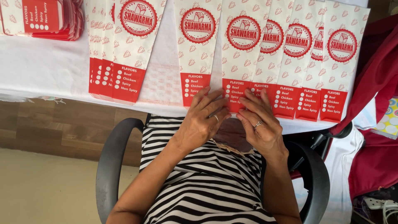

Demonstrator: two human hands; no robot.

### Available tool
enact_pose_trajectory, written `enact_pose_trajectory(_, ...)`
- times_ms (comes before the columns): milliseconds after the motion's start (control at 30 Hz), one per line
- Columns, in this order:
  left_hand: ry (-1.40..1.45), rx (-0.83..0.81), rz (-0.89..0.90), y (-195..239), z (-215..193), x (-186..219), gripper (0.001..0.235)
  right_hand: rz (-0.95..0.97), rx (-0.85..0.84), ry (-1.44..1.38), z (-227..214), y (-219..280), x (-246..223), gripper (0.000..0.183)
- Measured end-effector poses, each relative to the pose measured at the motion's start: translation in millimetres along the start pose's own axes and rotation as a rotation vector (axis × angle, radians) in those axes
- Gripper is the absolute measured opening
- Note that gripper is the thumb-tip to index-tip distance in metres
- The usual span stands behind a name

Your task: The person is preparing paper shawarma bags by laying them out, applying glue to the bottom flap, and folding them to seal the bottom.

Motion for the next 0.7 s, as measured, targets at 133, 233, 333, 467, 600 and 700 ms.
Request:
enact_pose_trajectory(133,0.005,0.014,-0.115,-3.0,1.4,-2.9,0.012,0.048,0.039,0.01,-0.3,-1.5,4.0,0.006)
enact_pose_trajectory(233,0.031,0.033,-0.23,-5.6,2.2,-4.9,0.008,0.116,0.073,-0.01,-2.9,-2.4,8.7,0.008)
enact_pose_trajectory(333,0.075,0.027,-0.293,-6.5,5.1,-11.3,0.006,0.176,0.074,-0.048,-6.1,-5.7,11.5,0.009)
enact_pose_trajectory(467,0.118,-0.021,-0.302,-8.6,8.5,-15.2,0.007,0.241,0.044,-0.095,-9.1,-9.0,11.7,0.007)
enact_pose_trajectory(600,0.033,-0.099,-0.261,-9.4,11.8,-8.2,0.015,0.25,0.063,-0.115,-10.9,-8.2,11.0,0.016)
enact_pose_trajectory(700,-0.024,-0.175,-0.222,-15.4,13.3,-5.9,0.016,0.24,0.135,-0.165,-20.8,-4.1,12.0,0.026)
Point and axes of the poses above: each hand's wrist, its own y-axis away from the middle knuckle, its own z-axis out of the palm, x = y × z, the point moved 9 cm from there along -y, towards the middle knuckle, and after that the axes turned 9 degrees about -z, right-handed, at the moved point
